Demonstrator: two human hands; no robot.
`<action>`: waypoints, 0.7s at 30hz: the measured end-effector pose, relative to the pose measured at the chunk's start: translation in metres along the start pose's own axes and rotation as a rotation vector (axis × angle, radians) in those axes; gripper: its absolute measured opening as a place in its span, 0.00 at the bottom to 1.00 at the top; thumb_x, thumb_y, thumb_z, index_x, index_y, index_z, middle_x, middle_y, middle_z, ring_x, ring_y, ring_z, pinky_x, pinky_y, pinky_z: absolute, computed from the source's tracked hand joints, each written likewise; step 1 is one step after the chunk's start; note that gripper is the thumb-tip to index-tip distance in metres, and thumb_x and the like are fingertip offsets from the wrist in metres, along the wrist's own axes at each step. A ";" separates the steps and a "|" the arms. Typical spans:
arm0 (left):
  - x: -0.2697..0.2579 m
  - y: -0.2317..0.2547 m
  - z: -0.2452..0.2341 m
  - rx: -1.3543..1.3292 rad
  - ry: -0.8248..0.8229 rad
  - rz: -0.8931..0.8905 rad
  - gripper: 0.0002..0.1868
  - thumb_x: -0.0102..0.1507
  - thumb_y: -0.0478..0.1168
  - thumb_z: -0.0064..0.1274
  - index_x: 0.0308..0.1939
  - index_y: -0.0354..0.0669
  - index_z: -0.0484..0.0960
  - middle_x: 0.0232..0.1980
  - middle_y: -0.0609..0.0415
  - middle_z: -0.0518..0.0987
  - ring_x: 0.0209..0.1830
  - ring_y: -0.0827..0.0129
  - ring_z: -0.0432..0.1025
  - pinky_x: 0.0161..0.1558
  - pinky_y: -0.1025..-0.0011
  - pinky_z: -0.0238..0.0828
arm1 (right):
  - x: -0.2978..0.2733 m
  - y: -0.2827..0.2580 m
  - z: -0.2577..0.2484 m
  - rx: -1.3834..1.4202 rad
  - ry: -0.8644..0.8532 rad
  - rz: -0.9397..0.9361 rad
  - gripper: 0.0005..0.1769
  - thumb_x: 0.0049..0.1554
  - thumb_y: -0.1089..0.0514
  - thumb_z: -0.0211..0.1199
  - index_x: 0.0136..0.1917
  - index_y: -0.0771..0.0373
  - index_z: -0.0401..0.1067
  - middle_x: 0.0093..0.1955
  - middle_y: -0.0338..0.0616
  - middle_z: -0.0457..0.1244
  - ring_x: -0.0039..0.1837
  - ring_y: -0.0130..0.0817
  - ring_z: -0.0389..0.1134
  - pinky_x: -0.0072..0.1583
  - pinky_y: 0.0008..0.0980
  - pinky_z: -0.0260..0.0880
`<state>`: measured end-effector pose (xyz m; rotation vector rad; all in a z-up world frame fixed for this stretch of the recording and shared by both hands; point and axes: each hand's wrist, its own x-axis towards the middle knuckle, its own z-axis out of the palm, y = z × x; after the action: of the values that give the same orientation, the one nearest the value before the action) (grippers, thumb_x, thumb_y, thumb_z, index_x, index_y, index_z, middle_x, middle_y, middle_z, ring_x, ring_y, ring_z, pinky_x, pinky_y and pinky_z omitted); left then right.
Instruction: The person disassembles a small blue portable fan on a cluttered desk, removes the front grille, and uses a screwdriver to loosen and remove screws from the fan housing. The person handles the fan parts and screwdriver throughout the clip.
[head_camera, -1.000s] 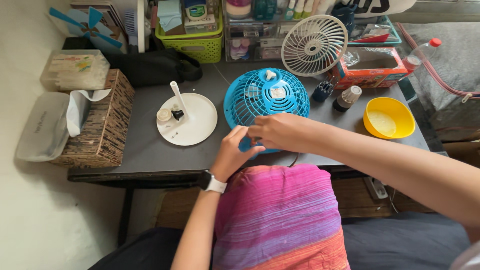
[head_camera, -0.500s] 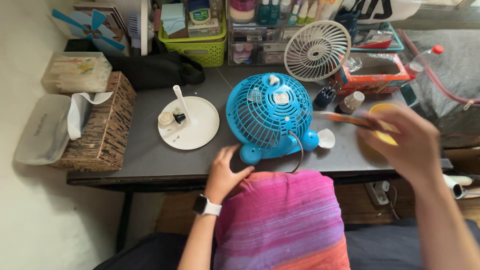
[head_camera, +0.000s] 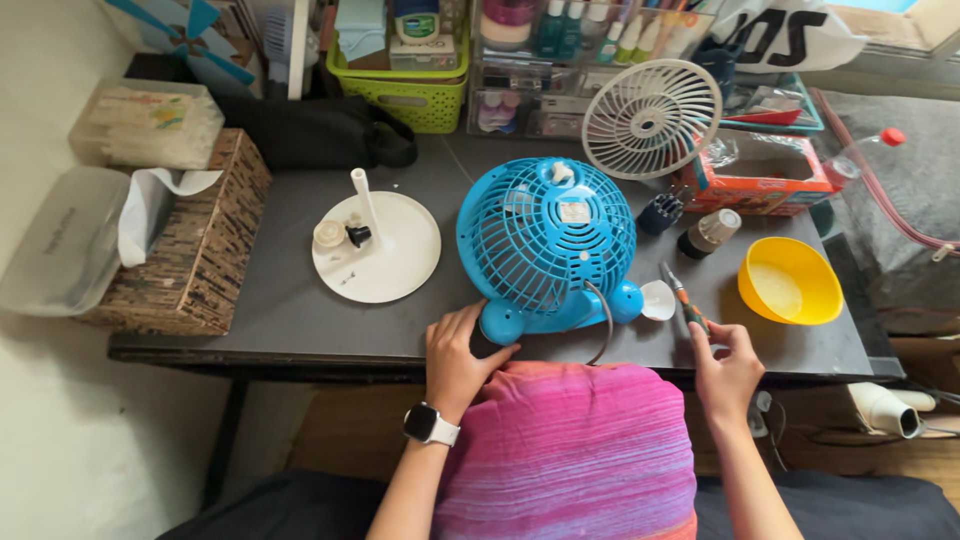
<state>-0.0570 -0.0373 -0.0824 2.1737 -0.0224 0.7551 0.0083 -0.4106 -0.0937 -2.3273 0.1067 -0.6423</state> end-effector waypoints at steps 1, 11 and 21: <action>0.000 0.001 0.000 0.004 0.004 -0.007 0.35 0.47 0.51 0.73 0.54 0.40 0.82 0.51 0.51 0.84 0.52 0.57 0.75 0.54 0.59 0.65 | 0.001 -0.002 0.002 -0.094 -0.009 -0.001 0.15 0.60 0.53 0.73 0.52 0.67 0.77 0.43 0.47 0.69 0.40 0.35 0.68 0.45 0.35 0.68; 0.000 0.001 -0.002 -0.036 0.027 0.004 0.33 0.49 0.50 0.73 0.54 0.40 0.82 0.50 0.50 0.84 0.51 0.56 0.76 0.52 0.59 0.66 | 0.005 -0.158 -0.007 -0.058 -0.313 -0.679 0.21 0.53 0.57 0.70 0.60 0.60 0.75 0.60 0.46 0.67 0.66 0.45 0.66 0.66 0.43 0.67; 0.002 0.014 0.001 -0.362 0.052 -0.227 0.29 0.49 0.39 0.75 0.50 0.36 0.80 0.48 0.47 0.82 0.45 0.56 0.80 0.46 0.65 0.78 | 0.025 -0.280 0.077 -0.443 -0.900 -1.564 0.32 0.42 0.56 0.72 0.59 0.60 0.67 0.58 0.45 0.66 0.71 0.41 0.61 0.80 0.54 0.39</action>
<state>-0.0587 -0.0475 -0.0724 1.7768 0.1055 0.6231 0.0386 -0.1611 0.0536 -2.4746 -2.2767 -0.1031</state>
